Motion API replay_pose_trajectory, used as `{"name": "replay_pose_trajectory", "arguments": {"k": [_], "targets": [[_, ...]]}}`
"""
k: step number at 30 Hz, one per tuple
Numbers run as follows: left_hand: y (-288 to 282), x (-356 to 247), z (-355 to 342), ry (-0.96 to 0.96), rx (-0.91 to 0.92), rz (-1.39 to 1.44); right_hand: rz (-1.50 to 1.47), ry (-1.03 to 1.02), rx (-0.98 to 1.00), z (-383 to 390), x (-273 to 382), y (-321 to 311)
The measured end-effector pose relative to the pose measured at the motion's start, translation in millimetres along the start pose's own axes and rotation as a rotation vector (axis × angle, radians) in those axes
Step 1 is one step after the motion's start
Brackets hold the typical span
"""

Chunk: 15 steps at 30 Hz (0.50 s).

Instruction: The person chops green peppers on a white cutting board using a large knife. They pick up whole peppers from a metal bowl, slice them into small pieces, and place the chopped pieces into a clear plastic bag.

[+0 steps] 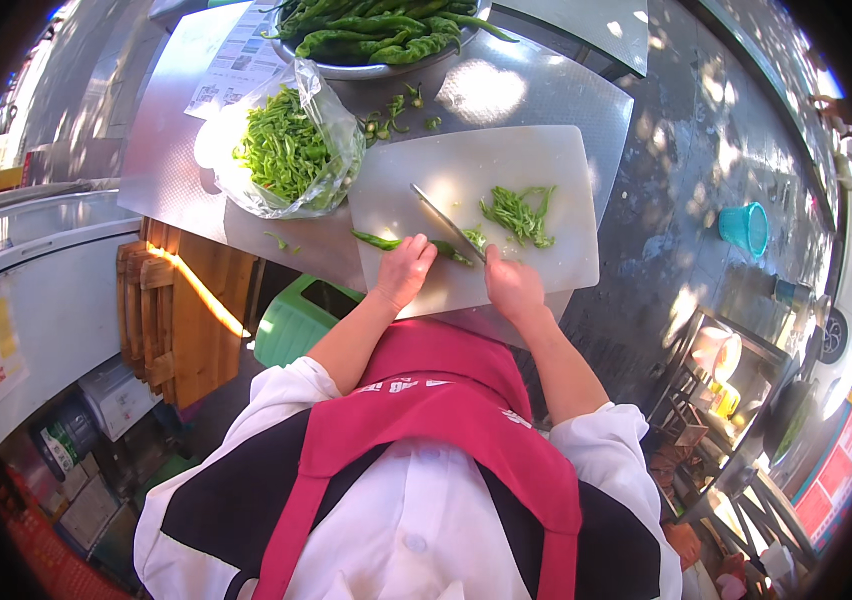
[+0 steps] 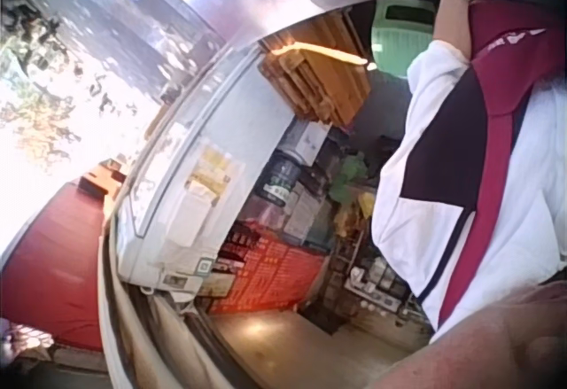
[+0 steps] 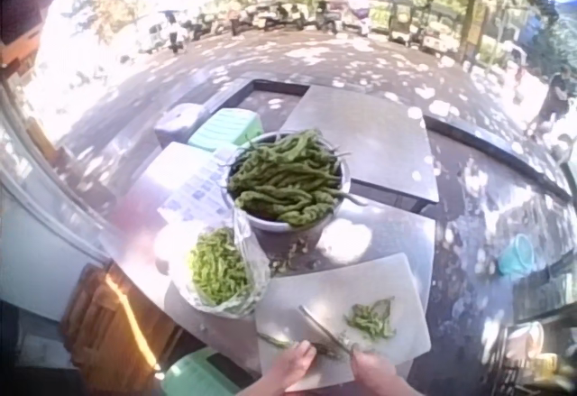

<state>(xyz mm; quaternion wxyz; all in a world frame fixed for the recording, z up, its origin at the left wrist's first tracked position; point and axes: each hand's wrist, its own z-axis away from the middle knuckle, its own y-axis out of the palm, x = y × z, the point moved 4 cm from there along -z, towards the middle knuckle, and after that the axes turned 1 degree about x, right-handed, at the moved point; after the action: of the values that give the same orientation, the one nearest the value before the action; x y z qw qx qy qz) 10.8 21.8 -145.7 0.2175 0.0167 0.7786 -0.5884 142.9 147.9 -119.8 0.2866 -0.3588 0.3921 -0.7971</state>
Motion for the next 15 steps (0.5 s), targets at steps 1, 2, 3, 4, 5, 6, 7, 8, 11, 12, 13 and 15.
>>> {"name": "replay_pose_trajectory", "arguments": {"k": [1, 2, 3, 4, 5, 6, 7, 8, 11, 12, 13, 15], "targets": [[1, -3, 1, 0.014, -0.006, 0.012, 0.017, 0.012, -0.002, 2, 0, -6], [1, -3, 5, 0.024, -0.008, 0.013, 0.026, 0.015, -0.002, 5, 3, -13], [1, -3, 8, 0.034, -0.01, 0.015, 0.035, 0.019, -0.003, 7, 7, -19], [1, -2, 10, 0.03, -0.013, 0.016, 0.068, 0.015, 0.061, 9, 11, -24], [2, -2, 12, 0.029, -0.019, 0.023, 0.105, 0.018, 0.125, 12, 14, -30], [3, -2, 14, 0.028, -0.024, 0.031, 0.142, 0.019, 0.189, 15, 15, -31], [5, -1, 16, 0.027, -0.018, 0.036, 0.142, 0.038, 0.187, 16, 16, -25], [7, 0, 17, 0.032, -0.012, 0.047, 0.141, 0.064, 0.184, 18, 17, -14], [6, -2, 14, 0.021, 0.011, 0.071, 0.046, 0.003, 0.082, 7, 14, 8], [5, -2, 14, 0.016, 0.024, 0.076, -0.007, -0.04, 0.033, 3, 15, 10], [4, -2, 16, 0.01, 0.029, 0.077, 0.021, -0.055, 0.046, 2, 12, 11], [6, -1, 17, -0.011, 0.031, 0.075, 0.086, -0.096, 0.072, -1, 24, -14]]}}
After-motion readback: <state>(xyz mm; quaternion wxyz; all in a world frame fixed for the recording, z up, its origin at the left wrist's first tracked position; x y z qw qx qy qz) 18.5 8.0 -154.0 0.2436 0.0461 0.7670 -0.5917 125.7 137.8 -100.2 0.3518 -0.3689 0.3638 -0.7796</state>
